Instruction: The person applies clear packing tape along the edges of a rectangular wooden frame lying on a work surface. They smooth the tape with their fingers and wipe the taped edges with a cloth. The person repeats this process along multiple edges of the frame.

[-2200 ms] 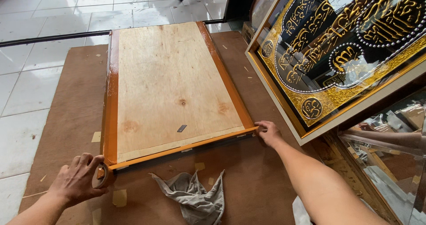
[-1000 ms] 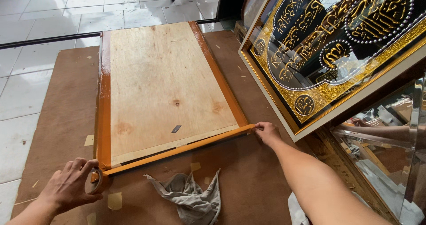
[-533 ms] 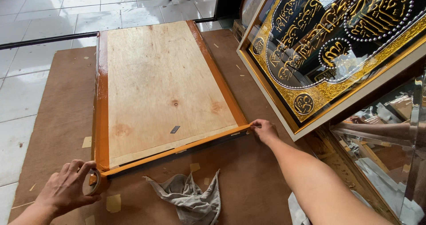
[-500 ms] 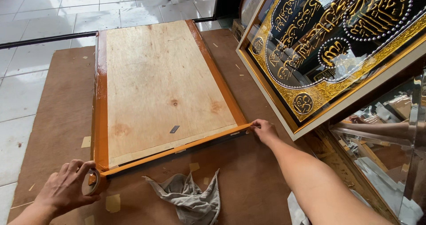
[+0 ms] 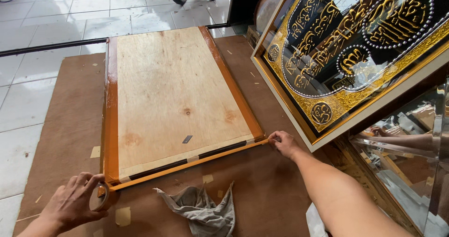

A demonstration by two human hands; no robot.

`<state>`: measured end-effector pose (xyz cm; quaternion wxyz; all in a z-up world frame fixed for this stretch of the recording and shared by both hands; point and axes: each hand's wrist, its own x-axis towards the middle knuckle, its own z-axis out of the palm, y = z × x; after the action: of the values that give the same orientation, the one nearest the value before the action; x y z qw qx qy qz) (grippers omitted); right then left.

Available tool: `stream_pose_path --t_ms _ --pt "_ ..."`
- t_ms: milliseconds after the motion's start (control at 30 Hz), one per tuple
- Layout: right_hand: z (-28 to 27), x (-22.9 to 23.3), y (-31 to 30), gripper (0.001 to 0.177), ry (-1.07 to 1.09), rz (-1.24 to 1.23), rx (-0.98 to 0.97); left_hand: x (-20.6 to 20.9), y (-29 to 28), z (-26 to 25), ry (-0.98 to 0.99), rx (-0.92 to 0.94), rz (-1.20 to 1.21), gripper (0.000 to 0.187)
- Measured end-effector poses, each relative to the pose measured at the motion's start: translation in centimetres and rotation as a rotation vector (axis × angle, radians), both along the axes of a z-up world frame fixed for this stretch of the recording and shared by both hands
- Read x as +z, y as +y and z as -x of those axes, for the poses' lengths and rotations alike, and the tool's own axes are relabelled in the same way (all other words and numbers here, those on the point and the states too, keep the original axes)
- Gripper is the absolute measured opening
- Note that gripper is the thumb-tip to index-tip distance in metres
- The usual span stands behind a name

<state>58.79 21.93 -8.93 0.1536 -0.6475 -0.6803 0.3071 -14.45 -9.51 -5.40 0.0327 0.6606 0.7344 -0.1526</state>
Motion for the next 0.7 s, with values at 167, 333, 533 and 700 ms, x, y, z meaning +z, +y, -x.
stream_pose_path --t_ms 167,333,533,700 --pt "1.3 1.3 -0.7 0.018 -0.071 0.018 -0.051 -0.1 0.2 -0.4 0.001 0.001 -0.034 0.124" --pt "2.9 3.2 -1.1 0.015 -0.079 0.052 -0.101 0.0 0.2 -0.4 0.012 0.016 -0.017 0.124" --pt "4.2 4.4 -1.3 0.016 -0.133 0.095 -0.157 -0.1 0.2 -0.3 -0.011 0.013 -0.055 0.120" --pt "5.6 5.6 -1.9 0.016 -0.164 0.138 -0.243 -0.5 0.2 0.1 -0.013 -0.009 -0.070 0.121"
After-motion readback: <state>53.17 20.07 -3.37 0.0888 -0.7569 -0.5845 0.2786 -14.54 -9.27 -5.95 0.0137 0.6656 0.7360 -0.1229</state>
